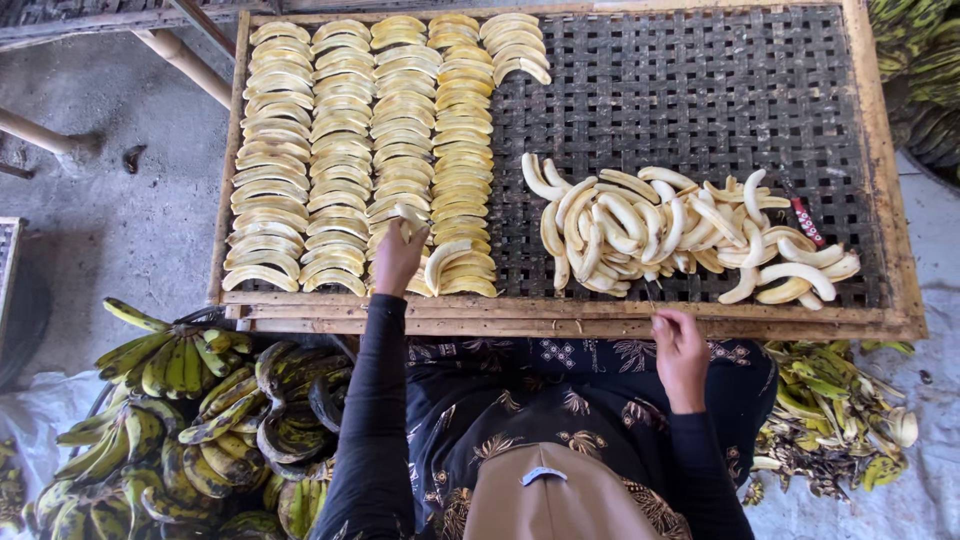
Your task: The person organizes peeled banana halves by hand, picking them from a pile and laying them in neat, parallel rows on a large wooden tray.
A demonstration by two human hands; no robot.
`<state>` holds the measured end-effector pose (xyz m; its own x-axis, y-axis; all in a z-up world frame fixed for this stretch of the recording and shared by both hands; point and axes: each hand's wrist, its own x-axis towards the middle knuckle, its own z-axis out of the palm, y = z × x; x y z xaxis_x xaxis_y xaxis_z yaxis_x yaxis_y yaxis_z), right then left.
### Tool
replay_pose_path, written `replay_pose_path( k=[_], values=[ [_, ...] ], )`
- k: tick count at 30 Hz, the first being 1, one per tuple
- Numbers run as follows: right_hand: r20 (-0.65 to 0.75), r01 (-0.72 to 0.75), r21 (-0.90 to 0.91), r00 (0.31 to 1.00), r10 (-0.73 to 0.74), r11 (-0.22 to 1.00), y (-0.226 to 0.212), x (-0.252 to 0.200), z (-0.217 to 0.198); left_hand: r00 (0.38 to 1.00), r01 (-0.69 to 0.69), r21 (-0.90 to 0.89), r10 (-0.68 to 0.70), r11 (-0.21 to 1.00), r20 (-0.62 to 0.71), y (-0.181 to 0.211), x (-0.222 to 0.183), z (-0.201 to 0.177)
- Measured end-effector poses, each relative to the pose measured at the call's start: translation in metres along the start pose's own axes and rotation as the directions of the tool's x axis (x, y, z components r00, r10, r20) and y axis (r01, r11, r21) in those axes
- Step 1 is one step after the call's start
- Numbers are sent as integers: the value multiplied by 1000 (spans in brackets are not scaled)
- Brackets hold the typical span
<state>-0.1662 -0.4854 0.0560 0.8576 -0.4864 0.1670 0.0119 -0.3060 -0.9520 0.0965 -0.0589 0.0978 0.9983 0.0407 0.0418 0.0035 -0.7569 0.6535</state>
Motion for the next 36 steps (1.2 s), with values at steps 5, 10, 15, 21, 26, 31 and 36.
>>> replay_pose_path(
  k=[5, 10, 15, 21, 26, 31, 36],
  values=[
    [-181, -5, 55, 983, 15, 998, 30, -18, 0, 998, 61, 463, -59, 884, -19, 15, 7, 10],
    [-143, 97, -166, 982, -121, 981, 13, -12, 13, 873, -487, 325, 467, 811, 142, 66, 28, 84],
    [-69, 215, -342, 965, -252, 915, 5, -1, 19, 676, -734, 354, 572, 580, 464, 124, 69, 154],
    [-97, 174, -330, 971, -217, 928, 3, 4, 6, 644, -723, 410, 328, 556, 691, 142, 105, 170],
    [-113, 176, -377, 966, -233, 909, 12, 8, 1, 672, -734, 486, 401, 474, 623, 131, 105, 174],
    [-103, 157, -363, 973, -207, 919, 15, 8, 8, 681, -717, 413, 439, 562, 586, 134, 97, 176],
    [-117, 175, -354, 966, -229, 919, 17, 6, 7, 694, -674, 306, 433, 673, 575, 125, 87, 166]
  ],
)
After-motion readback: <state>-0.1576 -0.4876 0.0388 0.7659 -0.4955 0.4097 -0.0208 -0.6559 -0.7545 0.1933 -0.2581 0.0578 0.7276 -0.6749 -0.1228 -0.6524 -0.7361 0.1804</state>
